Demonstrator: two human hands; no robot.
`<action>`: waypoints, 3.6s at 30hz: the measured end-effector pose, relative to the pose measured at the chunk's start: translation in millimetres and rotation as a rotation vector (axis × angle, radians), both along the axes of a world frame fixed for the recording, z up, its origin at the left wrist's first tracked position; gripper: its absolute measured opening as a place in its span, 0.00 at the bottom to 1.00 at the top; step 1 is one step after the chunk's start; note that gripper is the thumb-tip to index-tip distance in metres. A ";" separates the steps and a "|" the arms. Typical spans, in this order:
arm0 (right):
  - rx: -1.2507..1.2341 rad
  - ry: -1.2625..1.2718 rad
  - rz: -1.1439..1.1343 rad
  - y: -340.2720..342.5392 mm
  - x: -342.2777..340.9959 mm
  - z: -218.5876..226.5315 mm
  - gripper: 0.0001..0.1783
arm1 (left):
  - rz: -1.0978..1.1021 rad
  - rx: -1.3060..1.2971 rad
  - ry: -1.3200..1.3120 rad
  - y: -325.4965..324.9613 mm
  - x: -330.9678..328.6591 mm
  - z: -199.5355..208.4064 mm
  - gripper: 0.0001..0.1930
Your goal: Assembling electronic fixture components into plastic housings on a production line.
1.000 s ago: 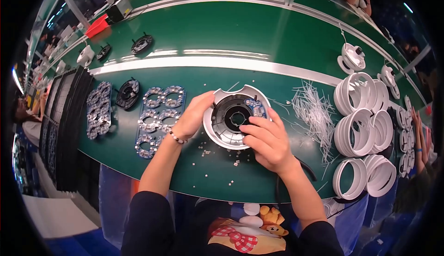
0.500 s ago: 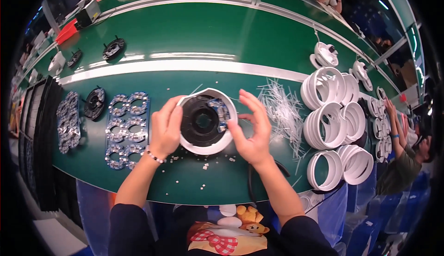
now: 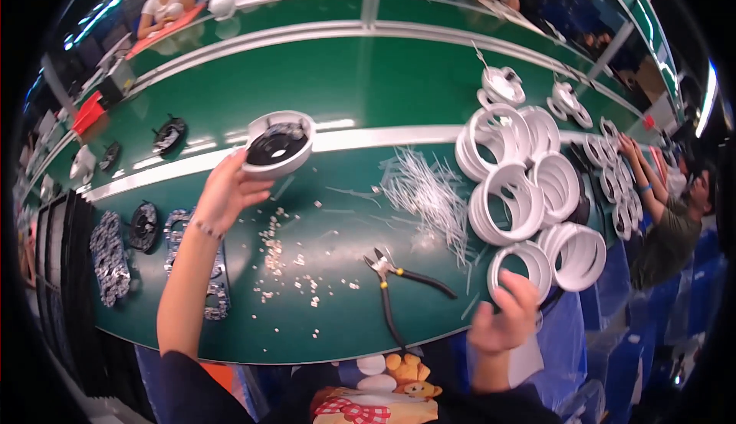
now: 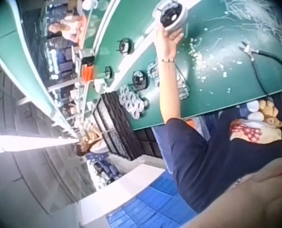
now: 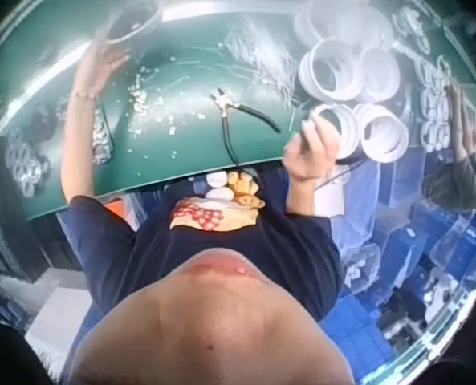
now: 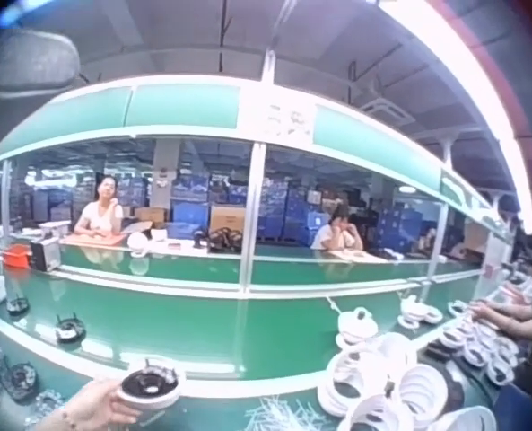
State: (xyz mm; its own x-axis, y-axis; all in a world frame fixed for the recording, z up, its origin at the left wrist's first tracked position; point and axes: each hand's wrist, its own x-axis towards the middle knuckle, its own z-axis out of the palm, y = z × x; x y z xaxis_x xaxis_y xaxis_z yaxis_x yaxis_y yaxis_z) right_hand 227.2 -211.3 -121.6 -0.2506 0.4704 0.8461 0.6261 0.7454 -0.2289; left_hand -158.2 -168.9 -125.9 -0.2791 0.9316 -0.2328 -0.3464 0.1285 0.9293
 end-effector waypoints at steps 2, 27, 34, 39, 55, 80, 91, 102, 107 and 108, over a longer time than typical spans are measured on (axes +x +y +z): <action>-0.177 -0.176 -0.212 -7.7 31.7 4.8 0.19 | 0.002 0.002 0.097 38.3 -5.1 6.4 0.21; -0.302 -0.130 -0.330 -20.1 68.6 -55.8 0.03 | 0.429 0.263 0.720 104.3 -108.9 50.9 0.26; -0.048 -0.111 -0.376 -44.2 71.3 -23.5 0.07 | 0.345 -0.019 1.111 113.2 -144.9 -19.4 0.11; -0.223 -0.347 0.229 -23.2 13.0 -2.7 0.07 | 0.446 -0.172 1.597 97.0 -252.0 -43.6 0.14; -0.871 -0.635 0.247 25.3 -45.9 3.7 0.54 | 0.407 -0.605 1.461 133.7 -202.6 -50.7 0.35; -0.709 0.423 0.604 53.7 -134.7 7.1 0.64 | 0.203 0.360 -0.174 -29.5 64.8 1.0 0.14; -0.669 0.233 0.583 30.5 -151.2 -9.1 0.65 | -0.503 0.342 -0.927 -72.5 75.1 -20.7 0.40; -0.638 -0.006 0.604 22.2 -161.3 -0.8 0.64 | -0.201 0.310 -0.859 -62.6 72.6 -30.9 0.25; -0.492 -0.073 0.532 14.1 -168.9 -6.1 0.62 | -0.201 0.376 -0.899 -65.3 71.2 -47.3 0.31; -0.488 -0.085 0.532 14.7 -168.5 -7.2 0.62 | -0.195 0.375 -0.901 -66.9 72.5 -42.7 0.31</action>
